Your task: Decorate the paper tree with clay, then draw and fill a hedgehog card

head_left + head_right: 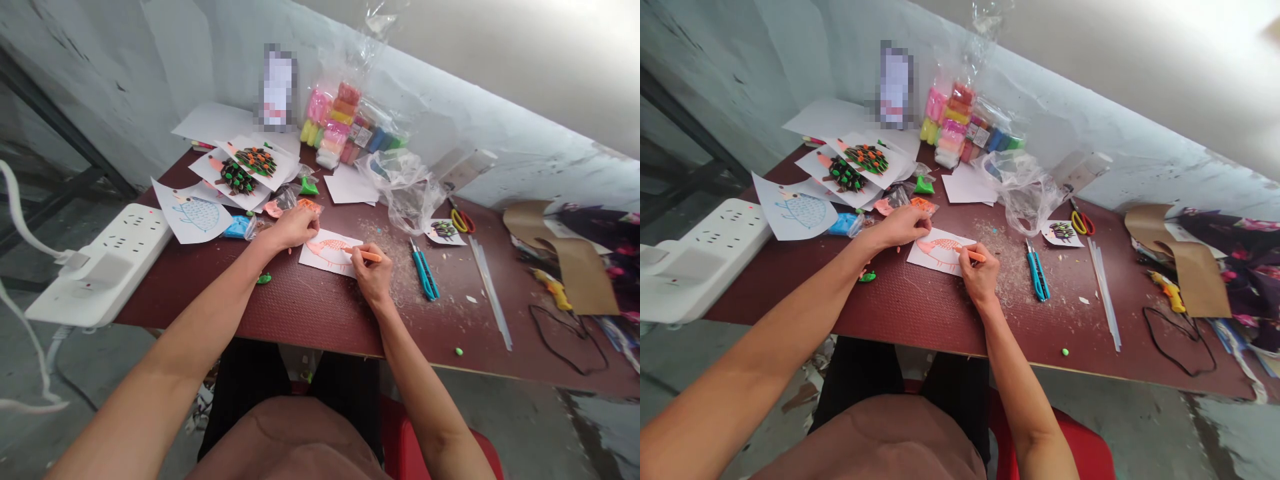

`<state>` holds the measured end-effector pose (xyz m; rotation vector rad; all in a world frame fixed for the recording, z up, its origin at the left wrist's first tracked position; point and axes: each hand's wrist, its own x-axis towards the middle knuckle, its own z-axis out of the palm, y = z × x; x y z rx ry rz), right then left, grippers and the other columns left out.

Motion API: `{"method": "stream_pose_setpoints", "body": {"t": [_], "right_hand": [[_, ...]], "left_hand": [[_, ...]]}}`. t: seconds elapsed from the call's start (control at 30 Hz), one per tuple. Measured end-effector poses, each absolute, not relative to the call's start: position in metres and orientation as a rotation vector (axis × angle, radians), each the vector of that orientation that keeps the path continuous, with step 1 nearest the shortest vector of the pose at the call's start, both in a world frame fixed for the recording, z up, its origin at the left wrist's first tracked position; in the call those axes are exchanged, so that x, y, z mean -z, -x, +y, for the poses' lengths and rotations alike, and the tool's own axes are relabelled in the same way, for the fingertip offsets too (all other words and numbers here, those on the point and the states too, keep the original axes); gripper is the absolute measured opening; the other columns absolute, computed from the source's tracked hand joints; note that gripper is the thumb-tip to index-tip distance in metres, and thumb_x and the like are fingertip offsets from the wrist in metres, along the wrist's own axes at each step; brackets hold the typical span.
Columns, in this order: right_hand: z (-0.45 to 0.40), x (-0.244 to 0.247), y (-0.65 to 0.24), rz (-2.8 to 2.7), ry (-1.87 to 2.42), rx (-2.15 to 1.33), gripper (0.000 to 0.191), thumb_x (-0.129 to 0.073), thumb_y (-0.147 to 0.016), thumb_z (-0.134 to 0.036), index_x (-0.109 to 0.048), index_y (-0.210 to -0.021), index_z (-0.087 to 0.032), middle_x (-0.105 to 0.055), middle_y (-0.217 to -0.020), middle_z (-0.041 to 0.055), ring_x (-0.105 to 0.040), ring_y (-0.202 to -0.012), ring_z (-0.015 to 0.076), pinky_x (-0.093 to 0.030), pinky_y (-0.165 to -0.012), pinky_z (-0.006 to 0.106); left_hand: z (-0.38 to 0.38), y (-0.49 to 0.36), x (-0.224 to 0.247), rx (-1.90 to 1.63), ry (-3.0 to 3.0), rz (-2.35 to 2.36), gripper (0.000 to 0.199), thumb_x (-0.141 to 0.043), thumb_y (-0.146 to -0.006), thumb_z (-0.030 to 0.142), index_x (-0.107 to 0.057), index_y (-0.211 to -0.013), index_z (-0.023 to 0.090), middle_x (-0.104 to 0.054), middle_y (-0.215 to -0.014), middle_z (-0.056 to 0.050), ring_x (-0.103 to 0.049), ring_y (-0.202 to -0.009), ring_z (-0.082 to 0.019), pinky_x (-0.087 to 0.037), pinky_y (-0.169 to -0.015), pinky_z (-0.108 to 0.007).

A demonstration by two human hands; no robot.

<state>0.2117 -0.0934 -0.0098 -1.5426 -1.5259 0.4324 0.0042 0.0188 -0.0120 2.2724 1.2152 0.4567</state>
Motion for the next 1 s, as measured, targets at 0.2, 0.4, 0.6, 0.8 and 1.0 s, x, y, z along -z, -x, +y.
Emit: {"method": "stream_pose_setpoints", "body": {"t": [0.2, 0.4, 0.6, 0.8, 1.0], "right_hand": [[-0.0938, 0.01, -0.2123, -1.514, 1.549, -0.418, 0.028, -0.057, -0.087, -0.039, -0.064, -0.068, -0.02, -0.062, -0.063, -0.0003, -0.048, -0.054, 0.0122, -0.038, -0.057, 0.027], [-0.0937, 0.0109, -0.212, -1.512, 1.545, -0.415, 0.027, -0.057, -0.086, -0.038, -0.062, -0.067, -0.02, -0.062, -0.062, -0.0002, -0.047, -0.053, 0.0122, -0.037, -0.055, 0.027], [-0.094, 0.0105, -0.2114, -1.518, 1.526, -0.414, 0.026, -0.057, -0.086, -0.037, -0.064, -0.068, -0.02, -0.065, -0.065, 0.001, -0.049, -0.054, 0.0127, -0.039, -0.056, 0.027], [-0.0944, 0.0099, -0.2108, -1.546, 1.528, -0.439, 0.026, -0.057, -0.086, -0.038, -0.066, -0.069, -0.02, -0.066, -0.067, 0.0018, -0.05, -0.056, 0.013, -0.038, -0.056, 0.027], [-0.095, 0.0086, -0.2104, -1.529, 1.523, -0.431, 0.026, -0.057, -0.086, -0.036, -0.065, -0.067, -0.019, -0.064, -0.063, 0.001, -0.049, -0.054, 0.0125, -0.038, -0.055, 0.027]], "left_hand": [[0.0183, -0.0044, 0.012, -0.46, -2.304, 1.229, 0.02, -0.057, -0.078, 0.013, -0.076, -0.083, 0.015, -0.075, -0.084, -0.007, -0.065, -0.082, -0.021, -0.048, -0.077, -0.033], [0.0201, -0.0038, 0.0154, -0.466, -2.296, 1.221, 0.019, -0.058, -0.078, 0.014, -0.076, -0.083, 0.016, -0.075, -0.083, -0.006, -0.065, -0.081, -0.02, -0.048, -0.077, -0.032], [0.0179, -0.0045, 0.0111, -0.441, -2.293, 1.238, 0.02, -0.058, -0.079, 0.012, -0.076, -0.084, 0.015, -0.076, -0.086, -0.008, -0.066, -0.084, -0.021, -0.047, -0.077, -0.033], [0.0172, -0.0042, 0.0099, -0.465, -2.258, 1.218, 0.019, -0.058, -0.08, 0.012, -0.076, -0.083, 0.015, -0.075, -0.085, -0.008, -0.066, -0.084, -0.022, -0.048, -0.081, -0.035], [0.017, -0.0049, 0.0085, -0.425, -2.258, 1.236, 0.021, -0.058, -0.08, 0.012, -0.077, -0.086, 0.014, -0.075, -0.087, -0.009, -0.066, -0.086, -0.023, -0.048, -0.083, -0.035]]}}
